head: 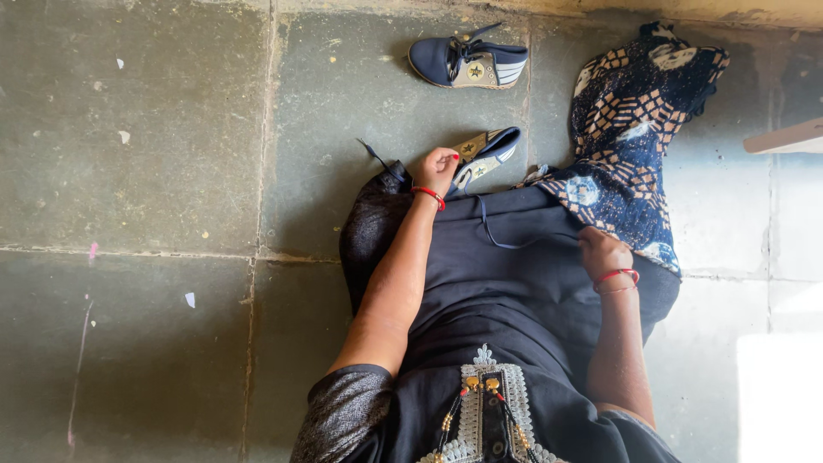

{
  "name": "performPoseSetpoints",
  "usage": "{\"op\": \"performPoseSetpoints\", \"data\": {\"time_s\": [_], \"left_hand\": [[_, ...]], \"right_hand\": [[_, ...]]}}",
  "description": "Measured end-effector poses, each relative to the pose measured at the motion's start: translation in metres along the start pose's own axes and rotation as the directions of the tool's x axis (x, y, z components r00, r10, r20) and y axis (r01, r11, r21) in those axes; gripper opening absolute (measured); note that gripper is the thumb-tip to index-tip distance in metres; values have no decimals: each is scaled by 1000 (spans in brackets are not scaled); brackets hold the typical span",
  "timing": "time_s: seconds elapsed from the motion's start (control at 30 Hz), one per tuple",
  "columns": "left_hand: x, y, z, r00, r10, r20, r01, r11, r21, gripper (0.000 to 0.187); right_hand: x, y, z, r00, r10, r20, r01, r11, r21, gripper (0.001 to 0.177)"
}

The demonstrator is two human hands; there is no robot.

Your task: The person sits on the floor and threads a dark blue shoelace through the eyelets of a child's sneaker. They pull the lace through repeatedly, adjust the shoe, and continue threading until the laces are fully inserted.

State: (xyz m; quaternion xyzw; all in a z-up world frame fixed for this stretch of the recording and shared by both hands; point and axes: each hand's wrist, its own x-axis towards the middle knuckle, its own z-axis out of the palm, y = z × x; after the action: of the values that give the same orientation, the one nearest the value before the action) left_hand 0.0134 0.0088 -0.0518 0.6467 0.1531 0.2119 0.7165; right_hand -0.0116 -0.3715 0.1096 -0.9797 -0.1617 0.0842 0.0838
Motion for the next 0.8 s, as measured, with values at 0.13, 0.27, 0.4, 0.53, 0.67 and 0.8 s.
{"op": "performPoseSetpoints", "data": {"time_s": [0.13, 0.27, 0.4, 0.53, 0.67, 0.8], "left_hand": [[-20, 39, 15, 933, -94, 348, -26, 946, 324, 21], [-35, 69, 27, 690, -56, 722, 147, 987, -64, 33], [-35, 82, 22, 497, -208, 842, 368, 930, 13, 33], [-31, 80, 14, 558, -248, 792, 347, 936, 49, 22], [-30, 76, 20, 531, -272, 802, 449, 894, 6, 20], [-28, 81, 16, 489, -334, 806, 486, 871, 66, 20]], "right_hand": [[1, -44, -15, 980, -148, -135, 172, 967, 188, 14], [15, -99, -17, 899, -371, -232, 429, 855, 292, 13], [33, -155, -14, 865, -437, -245, 483, 859, 173, 12], [42, -174, -24, 886, -388, -253, 462, 784, 414, 43], [47, -163, -15, 928, -283, -243, 373, 678, 633, 44], [49, -137, 12, 997, -66, -33, 56, 379, 924, 43]]}}
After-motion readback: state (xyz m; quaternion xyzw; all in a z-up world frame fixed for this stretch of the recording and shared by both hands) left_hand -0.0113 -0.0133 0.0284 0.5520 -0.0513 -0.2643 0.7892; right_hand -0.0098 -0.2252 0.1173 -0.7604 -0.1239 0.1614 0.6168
